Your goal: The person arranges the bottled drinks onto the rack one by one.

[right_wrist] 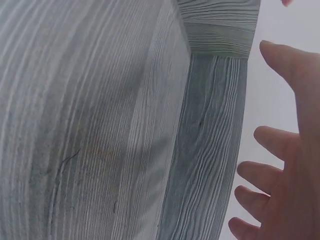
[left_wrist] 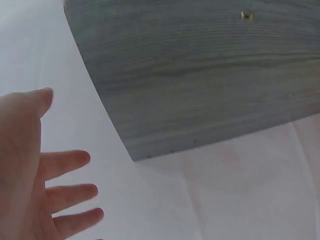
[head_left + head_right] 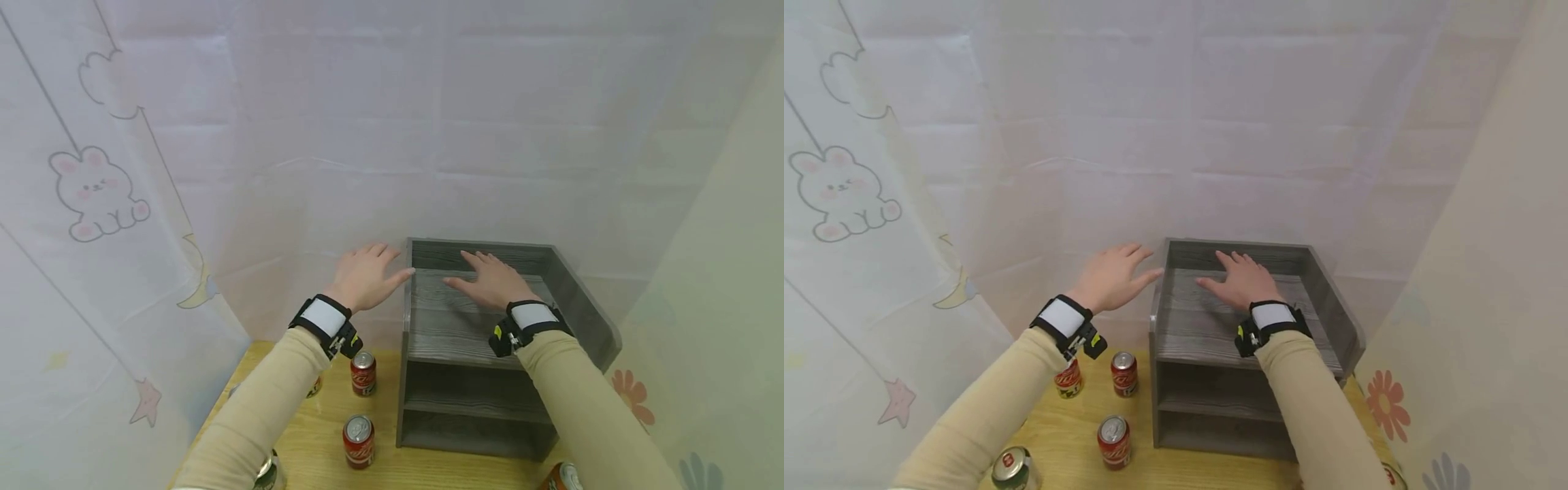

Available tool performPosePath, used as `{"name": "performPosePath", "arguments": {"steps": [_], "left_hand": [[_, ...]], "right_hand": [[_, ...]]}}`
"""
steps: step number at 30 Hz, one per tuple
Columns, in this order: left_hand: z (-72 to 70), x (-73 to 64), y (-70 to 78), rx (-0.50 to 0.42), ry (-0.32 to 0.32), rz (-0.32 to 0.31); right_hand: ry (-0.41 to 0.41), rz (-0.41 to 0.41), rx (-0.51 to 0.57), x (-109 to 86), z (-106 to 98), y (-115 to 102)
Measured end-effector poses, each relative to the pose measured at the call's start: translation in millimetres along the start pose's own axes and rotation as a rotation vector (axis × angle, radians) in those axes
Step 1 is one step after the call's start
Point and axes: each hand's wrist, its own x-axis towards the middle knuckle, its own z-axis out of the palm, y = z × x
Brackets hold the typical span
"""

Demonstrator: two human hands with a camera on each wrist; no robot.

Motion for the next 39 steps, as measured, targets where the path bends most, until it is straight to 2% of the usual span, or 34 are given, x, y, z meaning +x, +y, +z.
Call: {"name": "performPosePath", "arguments": {"steps": [6, 11, 15, 22, 27, 31, 39], "left_hand": [[-8.2, -10.8, 21.8, -0.040, -0.003, 0.038], [-8.4, -22.2, 34.3, -0.111, -0.016, 0.065], [-1.6, -31.8, 39.8, -0.137, -0.002, 0.087], [23.2, -47.0, 48.3, -0.167, 0.047, 0.101], [40.5, -52.5, 57.7, -0.248, 0.084, 0.082], [51.8, -56.6, 63.5, -0.291, 0.146, 0.071], [60.3, -63.3, 70.9, -0.373, 0.238, 0.081]], "right_hand": [[-0.009, -0.007, 0.036, -2.5, -2, -3], [-0.003, -0.028, 0.044, -6.9, -3, -7], [0.028, -0.062, 0.049, -14.2, -3, -9], [0.080, -0.138, 0.046, -33.6, 0, -14], [0.124, -0.181, 0.092, -55.3, -6, -15], [0.172, -0.200, 0.145, -76.7, -12, -13], [0.261, -0.191, 0.258, -131.2, -27, -15]]}}
